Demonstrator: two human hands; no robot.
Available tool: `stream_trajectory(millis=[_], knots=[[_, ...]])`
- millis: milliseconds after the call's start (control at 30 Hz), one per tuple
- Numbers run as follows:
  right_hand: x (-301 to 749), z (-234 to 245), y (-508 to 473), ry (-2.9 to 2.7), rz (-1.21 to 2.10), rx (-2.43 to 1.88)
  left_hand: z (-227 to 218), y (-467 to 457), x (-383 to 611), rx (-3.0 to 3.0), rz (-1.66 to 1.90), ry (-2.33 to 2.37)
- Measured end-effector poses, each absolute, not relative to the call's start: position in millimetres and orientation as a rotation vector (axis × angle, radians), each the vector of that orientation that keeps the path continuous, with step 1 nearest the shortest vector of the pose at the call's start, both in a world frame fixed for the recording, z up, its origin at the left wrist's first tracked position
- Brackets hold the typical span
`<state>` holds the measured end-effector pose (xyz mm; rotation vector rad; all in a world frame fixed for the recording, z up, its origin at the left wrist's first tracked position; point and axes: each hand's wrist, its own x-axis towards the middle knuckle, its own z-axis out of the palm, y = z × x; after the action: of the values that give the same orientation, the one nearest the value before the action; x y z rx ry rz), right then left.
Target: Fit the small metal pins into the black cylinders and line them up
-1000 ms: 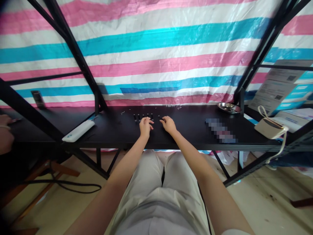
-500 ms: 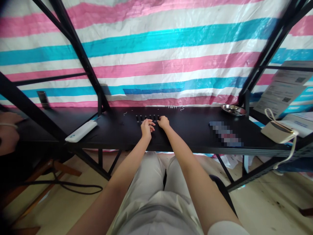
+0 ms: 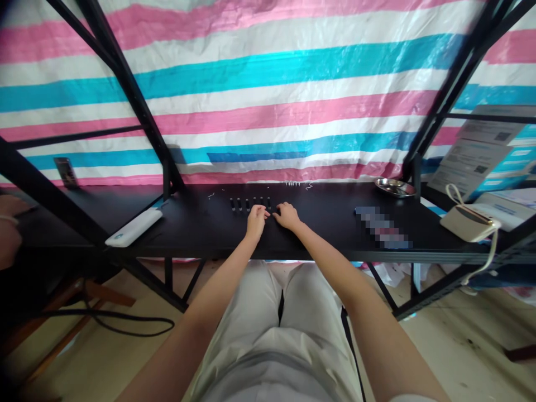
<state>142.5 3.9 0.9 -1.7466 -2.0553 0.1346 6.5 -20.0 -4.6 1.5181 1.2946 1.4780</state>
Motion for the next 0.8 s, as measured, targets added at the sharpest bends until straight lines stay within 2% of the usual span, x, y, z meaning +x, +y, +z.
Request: stream_trajectory(millis=[200,467,800], knots=[[190,-7,-38,-2.12,-0.125,-1.815,-10,-18,16,2.198,1.091,1.241],[204,-19,-48,-2.118,0.012,-1.968,0,-37,27,2.559,0.396,1.228],[204,-16,-49,-2.129,0.035,-1.984,4,-42,29,2.628,0.213,1.278]])
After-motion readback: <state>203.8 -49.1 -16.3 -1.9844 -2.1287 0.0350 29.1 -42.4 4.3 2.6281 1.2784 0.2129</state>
